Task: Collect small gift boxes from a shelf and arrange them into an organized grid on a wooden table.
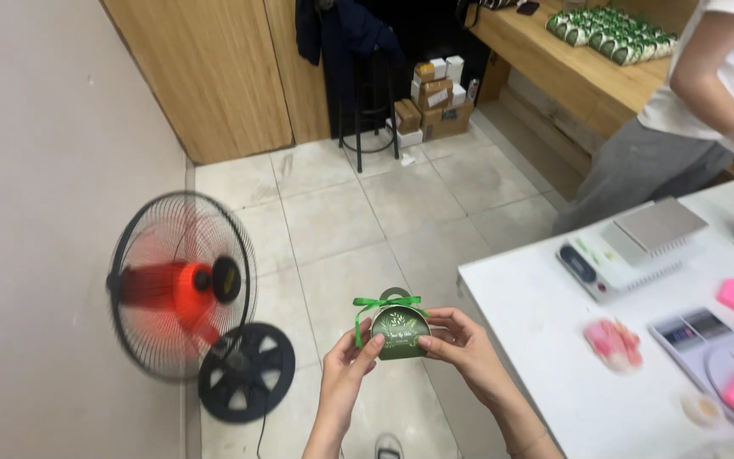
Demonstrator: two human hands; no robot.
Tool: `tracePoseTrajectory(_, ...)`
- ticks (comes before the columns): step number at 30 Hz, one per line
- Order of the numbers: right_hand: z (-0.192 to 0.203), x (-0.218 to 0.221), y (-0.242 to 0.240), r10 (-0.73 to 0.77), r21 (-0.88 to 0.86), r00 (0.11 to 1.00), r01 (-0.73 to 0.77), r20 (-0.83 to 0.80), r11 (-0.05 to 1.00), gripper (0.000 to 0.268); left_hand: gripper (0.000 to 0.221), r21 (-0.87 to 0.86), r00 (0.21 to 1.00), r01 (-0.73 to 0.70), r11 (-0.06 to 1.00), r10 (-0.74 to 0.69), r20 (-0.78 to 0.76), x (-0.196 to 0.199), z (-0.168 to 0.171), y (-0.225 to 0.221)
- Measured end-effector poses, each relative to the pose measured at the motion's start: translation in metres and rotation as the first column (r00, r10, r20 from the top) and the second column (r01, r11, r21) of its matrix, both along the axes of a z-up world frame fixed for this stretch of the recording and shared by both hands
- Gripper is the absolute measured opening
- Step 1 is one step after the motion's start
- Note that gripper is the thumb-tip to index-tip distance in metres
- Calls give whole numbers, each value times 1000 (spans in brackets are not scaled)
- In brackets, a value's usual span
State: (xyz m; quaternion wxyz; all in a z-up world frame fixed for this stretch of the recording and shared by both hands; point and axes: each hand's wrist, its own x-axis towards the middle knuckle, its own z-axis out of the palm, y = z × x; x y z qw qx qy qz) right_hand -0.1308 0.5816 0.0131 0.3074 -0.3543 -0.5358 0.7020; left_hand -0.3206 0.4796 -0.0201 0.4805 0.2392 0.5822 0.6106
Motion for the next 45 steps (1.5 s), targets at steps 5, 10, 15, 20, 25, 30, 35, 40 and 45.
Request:
tracePoseTrajectory(5, 1, -49, 97, -12, -5, 1000, 12, 2, 1000, 46, 70, 64, 997, -26, 998, 21, 79, -46, 3, 100)
tracePoseTrajectory(10, -1, -90, 177, -87, -48, 995, 89, 40, 995, 47, 70, 7, 994, 11, 1000, -11, 108, -88, 3, 195)
tracePoseTrajectory(15, -15, -129, 272, -185, -88, 982, 188, 40, 978, 46, 69, -10, 984, 141, 990, -139, 114, -136, -15, 309)
tracePoseTrajectory(20, -16, -179, 369, -324, -74, 946, 324, 18, 943, 46, 69, -12, 961, 262, 965, -260, 91, -192, -11, 434)
tracePoseTrajectory(25, -9, -206, 452, -444, -75, 896, 444, 5, 893, 47, 71, -8, 906, 414, 910, -412, 93, -224, 9, 542)
tracePoseTrajectory(30, -6, -204, 513, -569, -69, 823, 568, 12, 820, 48, 74, -28, 829, 555, 832, -549, 105, -221, 16, 634)
tracePoseTrajectory(35, -14, -179, 581, -651, -108, 757, 652, 54, 750, 47, 73, -73, 737, 675, 734, -666, 113, -196, 2, 728)
tracePoseTrajectory(40, -30, -140, 676, -659, -88, 752, 658, 26, 748, 47, 72, -64, 703, 711, 700, -706, 82, -162, -18, 829)
tracePoseTrajectory(45, -23, -94, 791, -593, -32, 805, 593, 7, 804, 62, 70, 42, 641, 763, 645, -763, 79, -130, -30, 948)
